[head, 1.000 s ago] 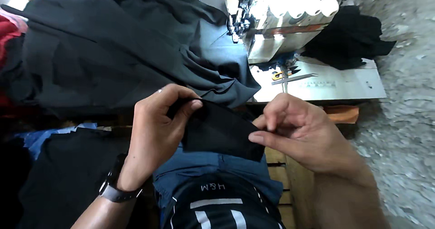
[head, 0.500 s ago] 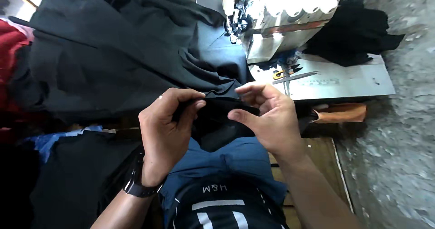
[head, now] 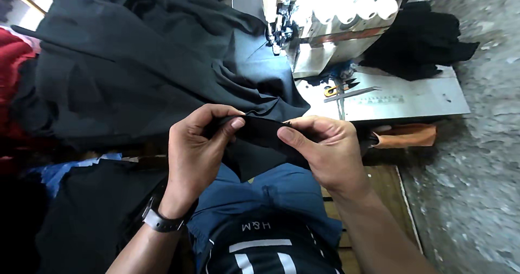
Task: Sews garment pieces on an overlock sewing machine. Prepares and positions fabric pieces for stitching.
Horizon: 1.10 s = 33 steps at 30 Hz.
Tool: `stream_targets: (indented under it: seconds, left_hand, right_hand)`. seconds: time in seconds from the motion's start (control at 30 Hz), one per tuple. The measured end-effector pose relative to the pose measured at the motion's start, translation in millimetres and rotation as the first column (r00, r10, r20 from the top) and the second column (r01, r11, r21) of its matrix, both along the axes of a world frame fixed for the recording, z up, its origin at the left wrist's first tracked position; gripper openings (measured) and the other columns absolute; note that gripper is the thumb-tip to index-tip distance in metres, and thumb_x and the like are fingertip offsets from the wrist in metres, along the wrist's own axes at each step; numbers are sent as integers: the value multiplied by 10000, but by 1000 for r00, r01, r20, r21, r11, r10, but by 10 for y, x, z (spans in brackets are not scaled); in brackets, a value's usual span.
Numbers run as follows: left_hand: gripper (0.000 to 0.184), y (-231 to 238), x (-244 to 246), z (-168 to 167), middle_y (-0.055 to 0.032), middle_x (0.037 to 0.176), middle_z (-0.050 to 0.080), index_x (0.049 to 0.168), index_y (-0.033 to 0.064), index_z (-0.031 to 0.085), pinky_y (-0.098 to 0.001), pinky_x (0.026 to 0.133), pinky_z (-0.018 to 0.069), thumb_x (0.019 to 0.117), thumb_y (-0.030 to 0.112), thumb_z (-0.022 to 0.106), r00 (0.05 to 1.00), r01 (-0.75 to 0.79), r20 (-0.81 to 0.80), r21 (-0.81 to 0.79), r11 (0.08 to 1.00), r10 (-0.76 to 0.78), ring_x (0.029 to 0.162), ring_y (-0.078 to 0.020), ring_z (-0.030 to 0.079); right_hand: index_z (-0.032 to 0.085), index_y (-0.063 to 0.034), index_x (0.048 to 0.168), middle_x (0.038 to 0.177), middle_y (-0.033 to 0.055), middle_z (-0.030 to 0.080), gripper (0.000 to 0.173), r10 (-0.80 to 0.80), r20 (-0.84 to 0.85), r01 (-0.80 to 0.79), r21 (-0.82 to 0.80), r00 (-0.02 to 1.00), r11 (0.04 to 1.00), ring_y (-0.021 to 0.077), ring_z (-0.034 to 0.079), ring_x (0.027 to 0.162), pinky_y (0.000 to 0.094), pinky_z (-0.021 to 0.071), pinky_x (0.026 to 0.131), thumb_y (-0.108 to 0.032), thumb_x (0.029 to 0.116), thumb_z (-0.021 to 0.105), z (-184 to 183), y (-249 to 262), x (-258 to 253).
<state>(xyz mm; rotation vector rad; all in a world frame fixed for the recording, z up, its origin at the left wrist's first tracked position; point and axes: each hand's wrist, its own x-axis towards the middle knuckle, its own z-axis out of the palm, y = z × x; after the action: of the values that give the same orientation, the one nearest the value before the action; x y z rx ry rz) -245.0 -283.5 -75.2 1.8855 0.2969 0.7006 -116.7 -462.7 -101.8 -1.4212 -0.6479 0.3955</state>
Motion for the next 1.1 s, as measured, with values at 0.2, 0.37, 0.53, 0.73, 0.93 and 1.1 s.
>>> stream_targets:
  seconds: [0.2,0.37,0.53,0.73,0.93,1.1]
  left_hand:
    - [150,45,72,18,20,961,724,1078,52,717,-193,664,595,930,40,734,1000,-25,5,117,993,25,766,-47,680]
    - [170,126,151,51,18,966,735,1069,42,729,-181,681,591,902,39,766,999,-51,-9,215,975,54,787,-36,688]
    - [175,157,270,54,21,965,737,1064,48,728,-183,678,594,895,33,772,998,-47,-33,213,976,55,786,-38,692]
    - [168,238,516,37,26,989,738,1057,56,731,-193,702,601,895,45,774,997,-37,-53,229,973,50,810,-40,695]
    - [147,481,787,69,57,1019,729,1068,86,730,-195,745,601,922,85,749,998,-23,-45,350,936,42,862,-26,692]
    - [153,706,1401,211,-19,985,726,1028,18,714,-203,804,563,915,105,770,994,-113,85,666,737,75,898,-38,682]
  right_hand:
    - [798,-64,1000,824,20,760,145,113,-102,-121,-77,988,990,80,708,716,217,615,663,-90,859,815,3,-28,105]
    - [811,-91,951,791,-7,768,113,236,-143,-263,-210,961,942,45,717,715,191,612,663,-173,875,815,58,-157,205]
    - [804,-151,828,696,-51,733,146,135,-44,-141,-260,990,955,6,661,607,156,552,545,-269,796,883,30,-179,270]
    - [806,-132,851,736,-37,751,121,83,-46,-91,-200,995,976,20,692,656,156,585,599,-219,804,875,-26,-134,428]
    - [783,-75,916,786,-23,751,79,117,-130,-123,-37,985,992,26,692,679,166,594,620,-148,889,797,-187,93,659]
    - [765,-110,930,759,-63,733,101,-98,-6,98,-67,995,993,-3,671,648,141,574,585,-170,865,814,-292,429,921]
